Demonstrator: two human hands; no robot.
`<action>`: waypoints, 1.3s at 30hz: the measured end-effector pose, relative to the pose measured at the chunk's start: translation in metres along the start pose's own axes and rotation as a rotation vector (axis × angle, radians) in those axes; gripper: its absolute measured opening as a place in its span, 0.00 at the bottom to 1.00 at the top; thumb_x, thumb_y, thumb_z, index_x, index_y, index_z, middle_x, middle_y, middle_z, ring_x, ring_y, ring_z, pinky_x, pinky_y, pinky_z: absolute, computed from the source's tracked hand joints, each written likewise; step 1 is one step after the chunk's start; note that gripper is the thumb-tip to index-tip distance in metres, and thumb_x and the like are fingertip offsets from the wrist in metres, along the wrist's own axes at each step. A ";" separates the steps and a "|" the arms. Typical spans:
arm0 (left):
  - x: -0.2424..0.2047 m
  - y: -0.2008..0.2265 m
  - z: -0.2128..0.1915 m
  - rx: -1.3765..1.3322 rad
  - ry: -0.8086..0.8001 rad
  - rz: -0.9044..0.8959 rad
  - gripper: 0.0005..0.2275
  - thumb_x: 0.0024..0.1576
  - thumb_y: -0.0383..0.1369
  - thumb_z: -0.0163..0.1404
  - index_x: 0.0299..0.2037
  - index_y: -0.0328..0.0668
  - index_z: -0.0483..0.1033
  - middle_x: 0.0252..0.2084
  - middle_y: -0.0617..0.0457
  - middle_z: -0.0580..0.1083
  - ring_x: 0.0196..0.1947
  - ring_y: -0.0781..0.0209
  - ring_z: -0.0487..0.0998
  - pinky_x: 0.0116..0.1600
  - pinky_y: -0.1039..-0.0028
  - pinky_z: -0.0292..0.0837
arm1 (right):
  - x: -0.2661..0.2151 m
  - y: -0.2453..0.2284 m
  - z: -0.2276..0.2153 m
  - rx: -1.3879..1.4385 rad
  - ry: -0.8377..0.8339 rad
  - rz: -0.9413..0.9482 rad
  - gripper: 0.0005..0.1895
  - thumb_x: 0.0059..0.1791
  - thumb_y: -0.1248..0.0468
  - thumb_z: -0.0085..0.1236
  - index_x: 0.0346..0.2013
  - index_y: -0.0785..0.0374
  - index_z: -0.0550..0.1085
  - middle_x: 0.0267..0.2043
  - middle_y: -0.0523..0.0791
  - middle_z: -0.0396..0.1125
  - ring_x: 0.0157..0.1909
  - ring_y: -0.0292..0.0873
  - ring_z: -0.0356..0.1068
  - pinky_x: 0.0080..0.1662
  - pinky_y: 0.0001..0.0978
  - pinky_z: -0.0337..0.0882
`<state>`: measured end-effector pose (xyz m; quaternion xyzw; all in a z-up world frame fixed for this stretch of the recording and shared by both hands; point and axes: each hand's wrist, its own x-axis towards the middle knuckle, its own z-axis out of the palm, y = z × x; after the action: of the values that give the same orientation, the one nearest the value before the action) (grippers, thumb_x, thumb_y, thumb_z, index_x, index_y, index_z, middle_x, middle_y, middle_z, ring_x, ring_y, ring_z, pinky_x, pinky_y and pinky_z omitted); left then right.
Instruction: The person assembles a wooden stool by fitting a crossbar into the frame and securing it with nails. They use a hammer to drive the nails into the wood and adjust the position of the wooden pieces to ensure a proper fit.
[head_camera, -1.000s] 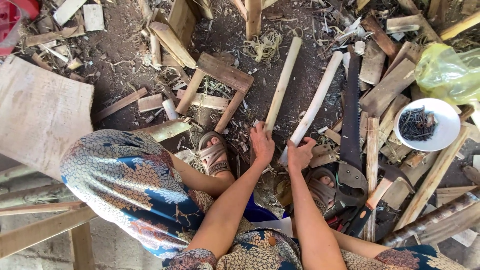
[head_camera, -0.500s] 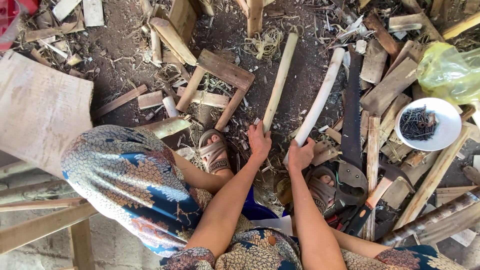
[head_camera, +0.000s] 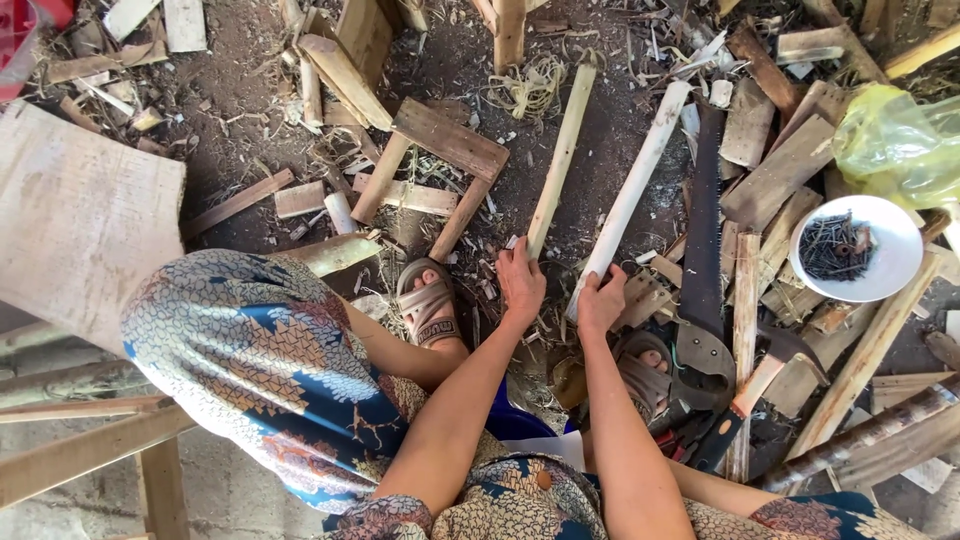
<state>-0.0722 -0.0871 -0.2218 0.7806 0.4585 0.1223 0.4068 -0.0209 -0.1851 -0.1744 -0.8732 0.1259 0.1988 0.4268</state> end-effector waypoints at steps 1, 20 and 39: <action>0.000 -0.001 0.000 -0.018 -0.003 0.002 0.14 0.57 0.26 0.42 0.54 0.45 0.62 0.40 0.48 0.60 0.38 0.51 0.63 0.46 0.63 0.60 | 0.002 0.005 0.001 -0.075 0.013 0.008 0.19 0.54 0.61 0.42 0.58 0.64 0.58 0.49 0.57 0.62 0.49 0.55 0.67 0.43 0.48 0.70; -0.001 0.004 -0.014 0.055 -0.063 -0.021 0.16 0.58 0.28 0.44 0.57 0.46 0.62 0.43 0.48 0.62 0.41 0.50 0.65 0.44 0.64 0.60 | -0.001 0.009 0.000 -0.113 0.042 -0.035 0.19 0.53 0.59 0.44 0.56 0.64 0.60 0.47 0.60 0.63 0.49 0.61 0.66 0.44 0.55 0.69; 0.037 -0.025 -0.022 -0.048 -0.216 -0.275 0.19 0.47 0.38 0.59 0.50 0.49 0.75 0.41 0.47 0.77 0.43 0.46 0.77 0.42 0.56 0.73 | -0.006 -0.002 -0.011 -0.071 0.018 0.029 0.19 0.53 0.59 0.43 0.56 0.64 0.60 0.49 0.58 0.63 0.51 0.60 0.65 0.46 0.58 0.67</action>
<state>-0.0801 -0.0394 -0.2331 0.7092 0.5117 -0.0082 0.4849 -0.0225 -0.1926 -0.1643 -0.8876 0.1350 0.2015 0.3916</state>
